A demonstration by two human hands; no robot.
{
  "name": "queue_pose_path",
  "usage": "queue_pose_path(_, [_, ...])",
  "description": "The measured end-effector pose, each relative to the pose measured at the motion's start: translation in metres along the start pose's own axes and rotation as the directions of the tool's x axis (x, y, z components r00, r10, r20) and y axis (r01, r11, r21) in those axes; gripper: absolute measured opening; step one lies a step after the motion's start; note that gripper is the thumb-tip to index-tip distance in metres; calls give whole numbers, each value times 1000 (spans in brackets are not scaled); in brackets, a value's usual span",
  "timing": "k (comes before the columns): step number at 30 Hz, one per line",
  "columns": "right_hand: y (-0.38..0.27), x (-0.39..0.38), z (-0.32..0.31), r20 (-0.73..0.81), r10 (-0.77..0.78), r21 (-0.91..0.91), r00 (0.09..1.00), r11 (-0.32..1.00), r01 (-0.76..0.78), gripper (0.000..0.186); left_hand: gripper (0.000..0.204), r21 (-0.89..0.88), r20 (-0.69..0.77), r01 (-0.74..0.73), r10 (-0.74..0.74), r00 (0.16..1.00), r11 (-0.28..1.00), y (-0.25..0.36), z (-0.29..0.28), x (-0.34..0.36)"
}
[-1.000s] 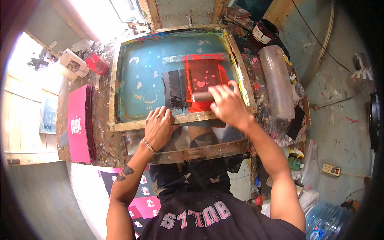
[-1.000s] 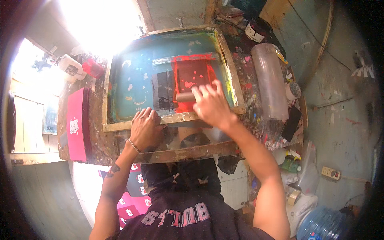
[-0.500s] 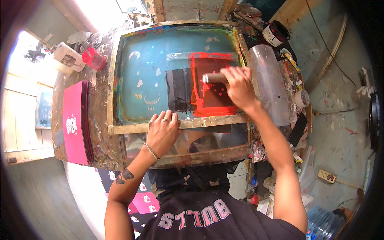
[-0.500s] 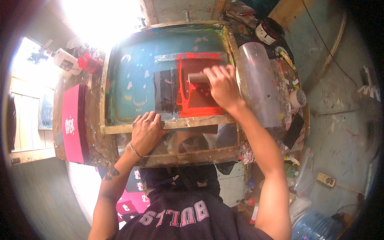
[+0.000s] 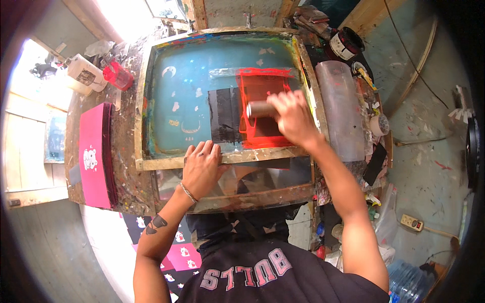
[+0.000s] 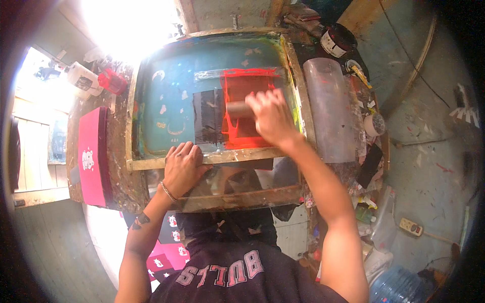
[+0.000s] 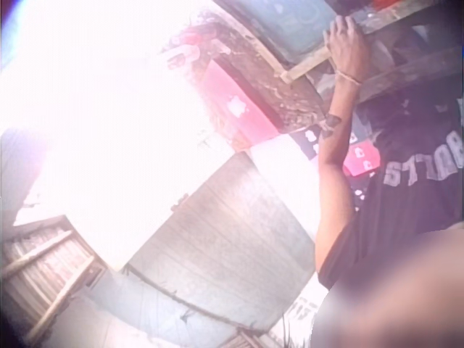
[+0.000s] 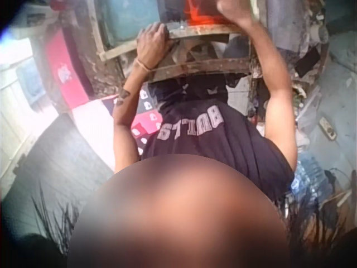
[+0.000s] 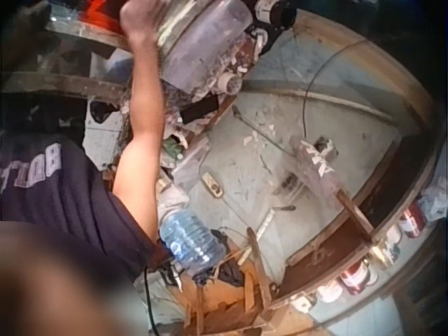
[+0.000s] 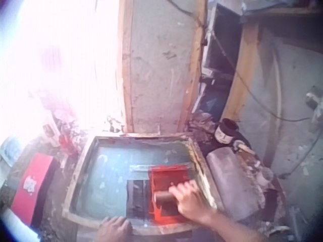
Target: The person performs screen printing on rectangular cards using a squeegee and a screen frame. They place each card on a workbench, pull ink across the screen, and then remove the printed card to a growing stack. The cards feature a cartoon character design and alternate between pink and black backgrounds.
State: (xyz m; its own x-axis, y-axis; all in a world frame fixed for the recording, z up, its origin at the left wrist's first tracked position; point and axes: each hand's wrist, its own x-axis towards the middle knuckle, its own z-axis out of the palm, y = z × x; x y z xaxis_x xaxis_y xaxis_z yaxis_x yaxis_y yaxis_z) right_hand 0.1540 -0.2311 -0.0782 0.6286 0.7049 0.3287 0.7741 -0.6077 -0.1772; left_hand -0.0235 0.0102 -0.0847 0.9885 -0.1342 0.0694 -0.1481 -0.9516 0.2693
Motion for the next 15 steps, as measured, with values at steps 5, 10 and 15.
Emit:
queue_pose_path(5, [-44, -58, -19, -65, -16, 15, 998, 1000, 17, 23, 38, -22, -41, -28, 27, 999, 999, -3, 0, 4])
queue_pose_path(10, [-53, -56, -47, -132, -100, -161, 986, 984, 78, 35, 36, -70, -114, -88, 79, 990, 994, -7, -44, 16])
queue_pose_path(15, [-30, 24, -125, -426, -227, -309, 876, 946, 95, 51, 37, -232, -547, -60, -79, 833, 971, 29, -147, 53])
